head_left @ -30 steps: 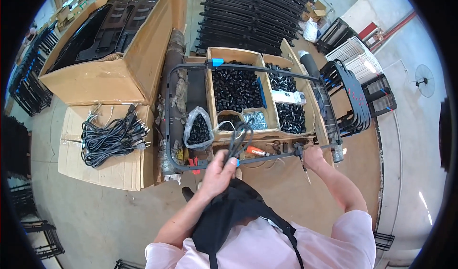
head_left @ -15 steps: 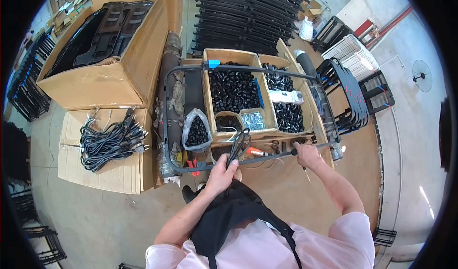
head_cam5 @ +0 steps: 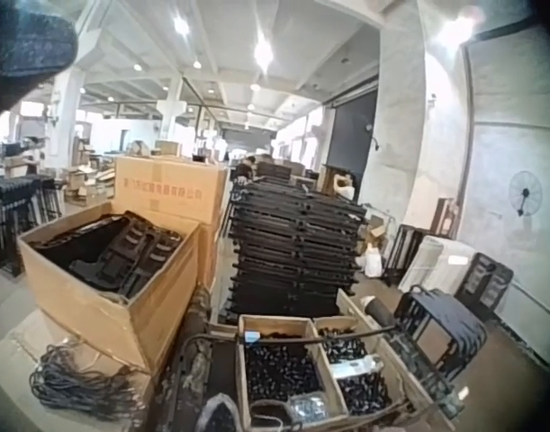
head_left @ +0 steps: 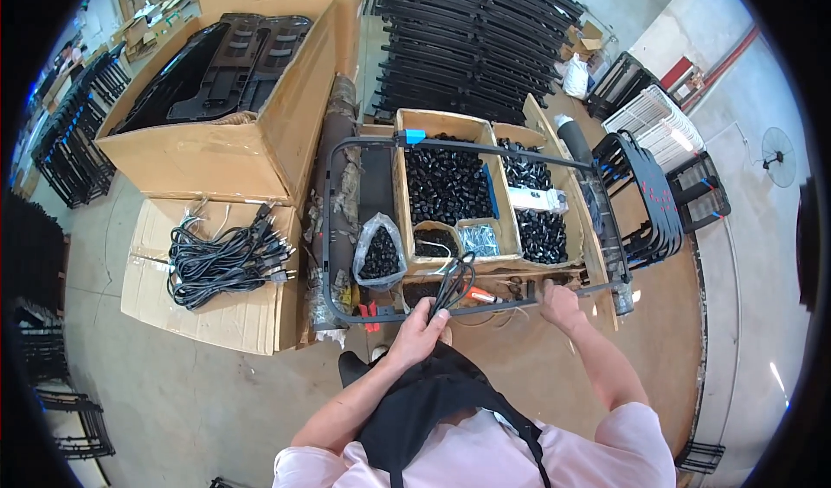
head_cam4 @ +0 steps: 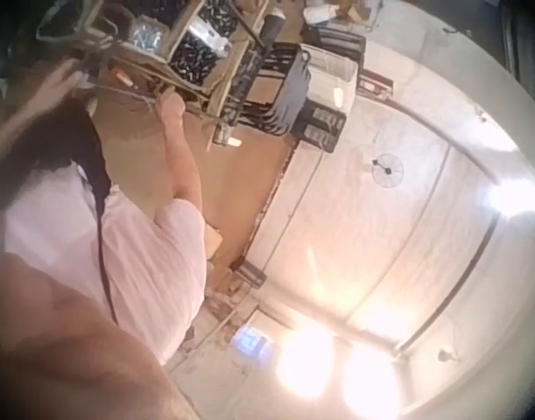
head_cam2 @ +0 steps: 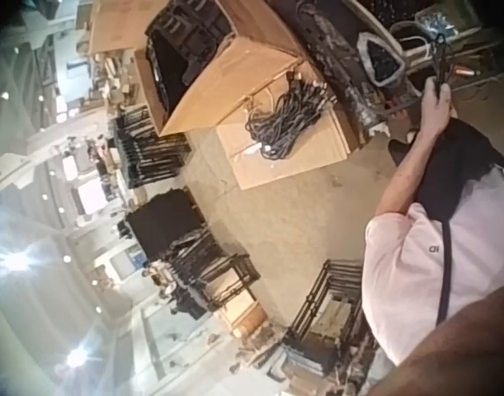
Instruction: Assembling a lawnmower handle by attaching cables and plastic components using pneumatic tools and pliers.
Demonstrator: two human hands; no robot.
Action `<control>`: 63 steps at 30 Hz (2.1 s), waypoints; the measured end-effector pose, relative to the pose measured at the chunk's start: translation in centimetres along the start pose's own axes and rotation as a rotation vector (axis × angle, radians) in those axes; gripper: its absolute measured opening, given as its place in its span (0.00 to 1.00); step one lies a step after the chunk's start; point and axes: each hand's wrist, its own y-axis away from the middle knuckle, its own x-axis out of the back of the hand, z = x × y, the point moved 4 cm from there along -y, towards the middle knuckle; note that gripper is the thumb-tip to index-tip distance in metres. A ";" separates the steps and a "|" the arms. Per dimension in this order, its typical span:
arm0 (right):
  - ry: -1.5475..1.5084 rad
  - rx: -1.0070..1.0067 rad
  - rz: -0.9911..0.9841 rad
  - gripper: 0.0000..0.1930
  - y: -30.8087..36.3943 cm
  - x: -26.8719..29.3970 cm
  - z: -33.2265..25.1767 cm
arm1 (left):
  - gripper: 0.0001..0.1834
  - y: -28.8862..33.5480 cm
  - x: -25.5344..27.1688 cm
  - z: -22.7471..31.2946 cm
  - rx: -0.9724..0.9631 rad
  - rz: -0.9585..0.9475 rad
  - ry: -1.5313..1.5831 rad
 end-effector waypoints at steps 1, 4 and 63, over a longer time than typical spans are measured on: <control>-0.016 0.018 -0.003 0.28 0.4 1.5 -2.9 | 0.18 0.1 -0.1 -0.6 -0.040 0.007 -0.010; -0.885 -0.086 -0.479 0.33 -0.5 4.1 -10.2 | 0.18 0.2 -0.5 -0.3 -0.108 -0.003 -0.038; -1.465 0.870 -0.806 0.16 16.7 4.1 -9.9 | 0.20 10.4 -10.9 7.9 -0.311 0.333 0.787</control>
